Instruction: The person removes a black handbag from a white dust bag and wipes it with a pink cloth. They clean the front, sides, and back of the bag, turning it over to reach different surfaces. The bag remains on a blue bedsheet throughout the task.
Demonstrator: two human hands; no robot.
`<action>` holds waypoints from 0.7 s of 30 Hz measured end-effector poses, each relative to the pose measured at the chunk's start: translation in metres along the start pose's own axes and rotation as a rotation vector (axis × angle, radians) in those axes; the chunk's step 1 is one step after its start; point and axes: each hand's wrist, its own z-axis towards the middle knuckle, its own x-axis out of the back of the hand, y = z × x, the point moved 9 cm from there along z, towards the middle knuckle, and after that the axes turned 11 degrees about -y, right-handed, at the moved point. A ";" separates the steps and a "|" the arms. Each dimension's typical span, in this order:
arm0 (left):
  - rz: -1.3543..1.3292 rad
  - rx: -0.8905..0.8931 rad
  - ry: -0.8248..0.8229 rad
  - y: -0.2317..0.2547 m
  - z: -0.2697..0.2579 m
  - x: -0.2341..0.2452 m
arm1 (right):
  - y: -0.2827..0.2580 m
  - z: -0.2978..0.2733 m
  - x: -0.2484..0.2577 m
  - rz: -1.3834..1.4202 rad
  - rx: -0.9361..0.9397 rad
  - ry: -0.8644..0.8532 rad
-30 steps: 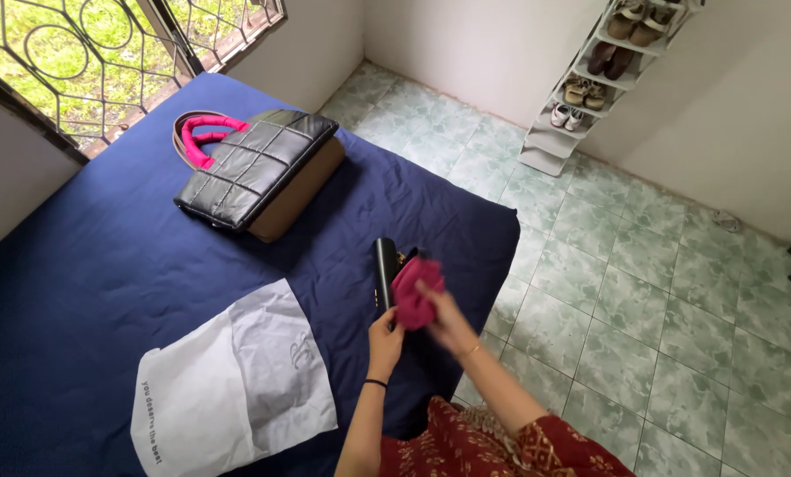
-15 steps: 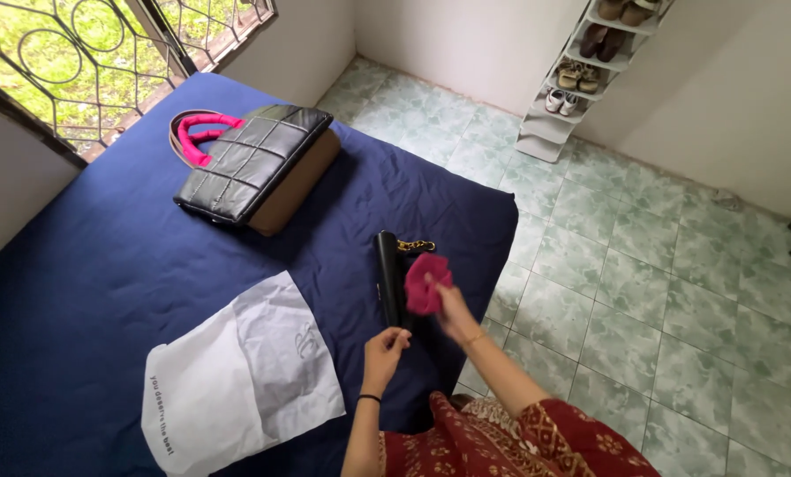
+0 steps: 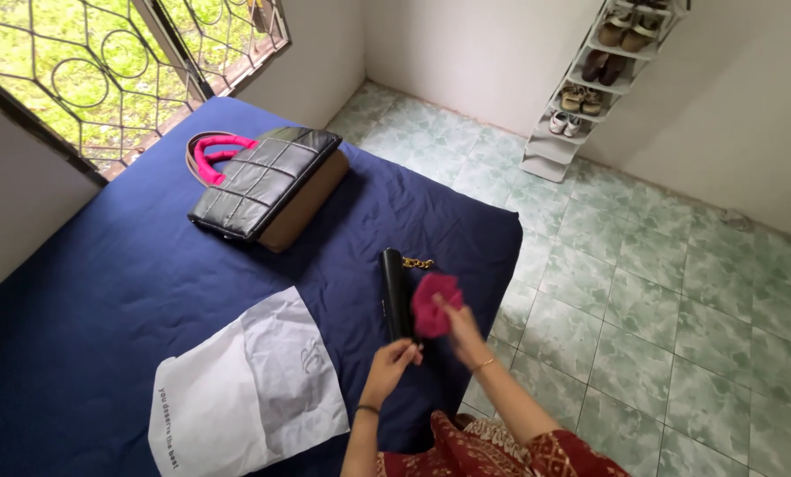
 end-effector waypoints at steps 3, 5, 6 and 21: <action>-0.006 0.195 0.266 -0.056 0.024 0.029 | 0.003 -0.041 -0.062 -0.117 -0.097 -0.046; -0.010 0.221 0.229 -0.035 0.020 0.025 | -0.006 -0.032 -0.050 -0.222 -0.068 -0.009; -0.017 0.251 0.191 -0.027 0.017 0.020 | -0.013 -0.029 -0.042 -0.329 -0.043 0.032; 0.048 0.223 0.187 -0.022 0.022 0.025 | 0.046 -0.025 -0.039 0.316 -0.365 -0.133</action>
